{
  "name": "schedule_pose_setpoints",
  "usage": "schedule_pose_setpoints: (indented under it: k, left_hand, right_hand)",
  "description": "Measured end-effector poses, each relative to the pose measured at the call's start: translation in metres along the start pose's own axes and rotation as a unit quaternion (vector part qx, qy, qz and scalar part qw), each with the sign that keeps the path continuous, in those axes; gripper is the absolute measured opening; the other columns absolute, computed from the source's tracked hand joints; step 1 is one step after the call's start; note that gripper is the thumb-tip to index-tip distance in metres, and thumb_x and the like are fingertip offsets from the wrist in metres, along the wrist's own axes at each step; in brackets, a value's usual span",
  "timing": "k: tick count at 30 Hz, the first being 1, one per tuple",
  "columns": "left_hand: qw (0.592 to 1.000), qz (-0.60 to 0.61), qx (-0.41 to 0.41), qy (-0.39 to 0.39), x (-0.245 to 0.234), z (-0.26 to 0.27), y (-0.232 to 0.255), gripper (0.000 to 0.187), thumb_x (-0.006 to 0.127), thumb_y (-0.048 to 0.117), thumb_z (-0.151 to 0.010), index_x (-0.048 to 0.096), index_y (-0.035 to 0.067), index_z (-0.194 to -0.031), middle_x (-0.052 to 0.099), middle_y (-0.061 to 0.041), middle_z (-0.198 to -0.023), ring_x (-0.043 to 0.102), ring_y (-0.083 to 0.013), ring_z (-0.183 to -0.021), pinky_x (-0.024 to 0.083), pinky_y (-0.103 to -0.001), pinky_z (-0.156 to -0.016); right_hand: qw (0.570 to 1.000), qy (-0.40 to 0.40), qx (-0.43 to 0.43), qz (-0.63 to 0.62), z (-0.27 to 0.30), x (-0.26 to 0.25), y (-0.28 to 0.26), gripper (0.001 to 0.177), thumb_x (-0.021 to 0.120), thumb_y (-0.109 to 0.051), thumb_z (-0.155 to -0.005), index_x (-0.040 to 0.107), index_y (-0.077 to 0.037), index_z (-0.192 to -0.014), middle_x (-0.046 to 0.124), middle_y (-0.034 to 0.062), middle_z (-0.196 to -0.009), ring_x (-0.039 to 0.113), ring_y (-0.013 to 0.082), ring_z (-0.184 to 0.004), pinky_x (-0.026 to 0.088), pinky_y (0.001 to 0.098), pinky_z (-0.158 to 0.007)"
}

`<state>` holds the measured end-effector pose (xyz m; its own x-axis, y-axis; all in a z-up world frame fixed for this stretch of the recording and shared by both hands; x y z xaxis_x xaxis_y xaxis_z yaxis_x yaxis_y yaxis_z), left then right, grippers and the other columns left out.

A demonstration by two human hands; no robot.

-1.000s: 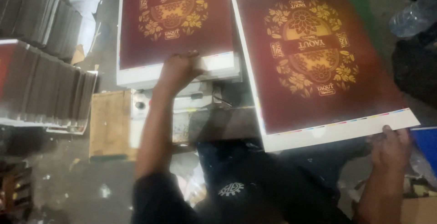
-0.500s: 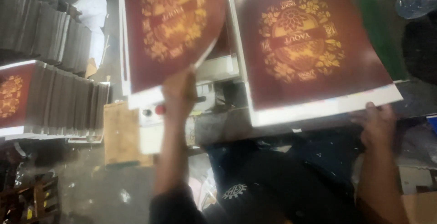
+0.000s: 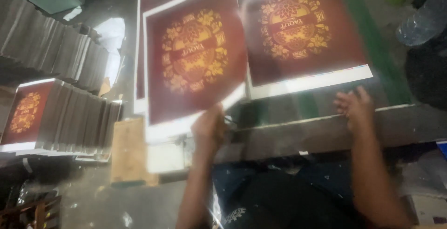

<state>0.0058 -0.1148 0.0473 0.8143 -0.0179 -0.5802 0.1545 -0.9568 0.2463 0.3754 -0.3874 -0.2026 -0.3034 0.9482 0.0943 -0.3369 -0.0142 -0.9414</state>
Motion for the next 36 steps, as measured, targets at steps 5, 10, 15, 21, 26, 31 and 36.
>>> schedule_pose_setpoints:
  k: [5, 10, 15, 21, 26, 31, 36]
  left_hand:
    - [0.996, 0.048, 0.062, -0.034, 0.043, 0.024, 0.036, 0.015, 0.077, 0.008, -0.087, 0.072, 0.005, -0.102, 0.075, -0.015, -0.103, 0.073, -0.0286, -0.085, 0.058, -0.04, -0.071]
    - [0.983, 0.083, 0.065, -0.152, 0.072, 0.026, 0.079, 0.013, 0.08, 0.014, -0.087, 0.072, 0.007, -0.094, 0.073, -0.011, -0.103, 0.072, -0.0269, -0.09, 0.056, -0.04, -0.075]
    - [0.971, 0.125, 0.108, -0.175, 0.056, -0.001, 0.094, 0.031, 0.073, 0.024, -0.088, 0.067, 0.001, -0.109, 0.066, -0.017, -0.118, 0.064, -0.0357, -0.113, 0.051, -0.048, -0.095]
    - [0.942, -0.069, -0.092, -0.314, 0.06, -0.015, -0.018, 0.014, 0.063, 0.023, -0.095, 0.069, 0.011, -0.098, 0.068, -0.011, -0.109, 0.065, -0.0323, -0.105, 0.052, -0.047, -0.094]
    - [0.963, -0.157, -0.017, -0.217, 0.059, -0.018, -0.094, 0.054, 0.071, 0.043, -0.089, 0.067, 0.001, -0.123, 0.063, -0.021, -0.134, 0.061, -0.0377, -0.123, 0.049, -0.048, -0.099]
    - [0.953, -0.137, 0.005, -0.269, 0.056, -0.03, -0.121, 0.081, 0.084, 0.053, -0.071, 0.065, -0.002, -0.128, 0.062, -0.021, -0.138, 0.064, -0.037, -0.121, 0.05, -0.047, -0.1]
    - [0.949, -0.088, 0.01, -0.301, 0.045, -0.048, -0.122, 0.06, 0.085, 0.043, -0.077, 0.071, 0.002, -0.119, 0.073, -0.014, -0.127, 0.074, -0.0295, -0.102, 0.057, -0.042, -0.091]
  right_hand:
    - [0.984, -0.166, -0.006, 0.065, 0.117, 0.092, -0.026, 0.056, 0.061, -0.025, -0.098, 0.049, -0.005, -0.148, 0.073, 0.0149, -0.112, 0.07, 0.0204, -0.087, 0.057, 0.0336, -0.069]
    - [0.932, -0.36, -0.03, 0.019, 0.153, 0.13, 0.047, 0.037, 0.059, -0.026, -0.099, 0.061, -0.002, -0.128, 0.072, 0.0108, -0.1, 0.07, 0.0191, -0.083, 0.058, 0.0334, -0.068]
    - [0.958, -0.218, 0.047, -0.183, 0.147, 0.112, 0.024, 0.031, 0.059, -0.023, -0.104, 0.055, 0.0, -0.125, 0.069, 0.0075, -0.093, 0.067, 0.0192, -0.079, 0.054, 0.0321, -0.063]
    - [0.983, -0.092, -0.027, -0.155, 0.13, 0.033, 0.008, 0.03, 0.055, -0.02, -0.107, 0.049, 0.002, -0.127, 0.064, 0.0091, -0.097, 0.066, 0.0189, -0.079, 0.058, 0.0329, -0.065]
    - [0.995, 0.025, -0.019, -0.091, 0.14, -0.026, -0.015, 0.03, 0.051, -0.015, -0.107, 0.05, 0.001, -0.133, 0.061, 0.0101, -0.108, 0.062, 0.0163, -0.082, 0.054, 0.0305, -0.066]
    - [0.992, 0.083, -0.007, -0.09, 0.139, -0.075, 0.001, 0.031, 0.049, -0.011, -0.108, 0.051, -0.001, -0.137, 0.062, 0.0109, -0.111, 0.061, 0.0161, -0.084, 0.052, 0.0292, -0.068]
    - [0.99, 0.101, -0.033, -0.096, 0.135, -0.112, 0.031, 0.03, 0.049, -0.007, -0.109, 0.05, 0.0, -0.138, 0.065, 0.0097, -0.111, 0.066, 0.016, -0.083, 0.054, 0.0307, -0.066]
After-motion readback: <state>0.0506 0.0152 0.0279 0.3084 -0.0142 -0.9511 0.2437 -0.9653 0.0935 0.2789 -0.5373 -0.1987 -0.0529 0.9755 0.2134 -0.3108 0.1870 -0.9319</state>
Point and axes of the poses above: each hand's wrist, its own z-axis away from the middle knuckle, its own x-axis out of the palm, y = z × x, the point moved 5 cm from there along -z, towards the middle knuckle
